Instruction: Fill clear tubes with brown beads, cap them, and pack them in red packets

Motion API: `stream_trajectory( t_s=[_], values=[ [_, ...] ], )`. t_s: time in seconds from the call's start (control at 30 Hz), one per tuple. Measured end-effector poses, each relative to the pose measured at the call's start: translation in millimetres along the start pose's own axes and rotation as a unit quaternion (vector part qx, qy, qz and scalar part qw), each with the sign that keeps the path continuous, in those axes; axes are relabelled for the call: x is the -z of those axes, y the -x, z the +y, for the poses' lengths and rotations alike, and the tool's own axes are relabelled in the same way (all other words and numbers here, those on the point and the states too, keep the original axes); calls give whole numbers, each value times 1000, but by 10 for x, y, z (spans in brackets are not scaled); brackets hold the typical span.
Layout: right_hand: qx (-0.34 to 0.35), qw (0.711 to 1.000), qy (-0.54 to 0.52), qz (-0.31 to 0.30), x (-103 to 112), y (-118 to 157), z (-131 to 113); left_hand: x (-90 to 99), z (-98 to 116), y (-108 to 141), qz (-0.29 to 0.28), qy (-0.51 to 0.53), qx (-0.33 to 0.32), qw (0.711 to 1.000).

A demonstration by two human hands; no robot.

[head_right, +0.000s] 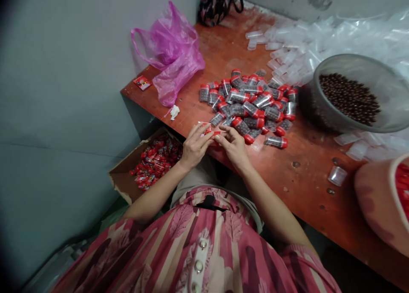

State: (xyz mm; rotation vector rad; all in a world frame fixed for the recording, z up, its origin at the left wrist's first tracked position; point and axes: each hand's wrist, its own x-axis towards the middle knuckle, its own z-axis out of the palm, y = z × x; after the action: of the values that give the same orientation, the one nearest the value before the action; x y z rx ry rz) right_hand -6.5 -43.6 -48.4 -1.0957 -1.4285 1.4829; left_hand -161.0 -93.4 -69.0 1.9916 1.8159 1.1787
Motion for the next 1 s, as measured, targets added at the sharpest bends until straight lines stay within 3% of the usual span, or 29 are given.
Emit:
stream_trajectory(
  t_s=[0.07,0.13,0.2,0.3,0.4,0.47,0.67,0.77,0.83,0.9,0.97,1.0],
  values=[
    [-30,999,-34,13,2,-41,-49,44,78,14,9,96,61,993],
    [-42,998,-47,24,45,-55,-92,78,113,25,4,232,161,959],
    [-53,997,-56,17,92,-54,-127,92,125,30,-34,376,259,889],
    [-70,995,-69,-11,127,-46,-168,78,157,22,-107,525,347,769],
    [-76,994,-65,-39,128,-29,-201,56,219,15,-124,576,389,709],
    [-79,994,-60,-47,128,-7,-214,47,259,22,-119,574,399,706],
    [-72,993,-60,-65,262,57,-152,14,309,58,-96,525,399,745],
    [-43,998,17,-41,531,57,-134,-5,331,68,-84,508,400,758],
    [10,992,129,10,819,17,-156,-18,351,70,-79,501,404,761],
    [82,948,295,84,1170,-68,-196,-35,377,63,-75,500,410,759],
    [124,865,474,110,1538,-185,-226,-60,412,49,-63,501,421,753],
    [133,824,542,94,1711,-247,-230,-74,432,39,-55,502,428,749]
  ],
)
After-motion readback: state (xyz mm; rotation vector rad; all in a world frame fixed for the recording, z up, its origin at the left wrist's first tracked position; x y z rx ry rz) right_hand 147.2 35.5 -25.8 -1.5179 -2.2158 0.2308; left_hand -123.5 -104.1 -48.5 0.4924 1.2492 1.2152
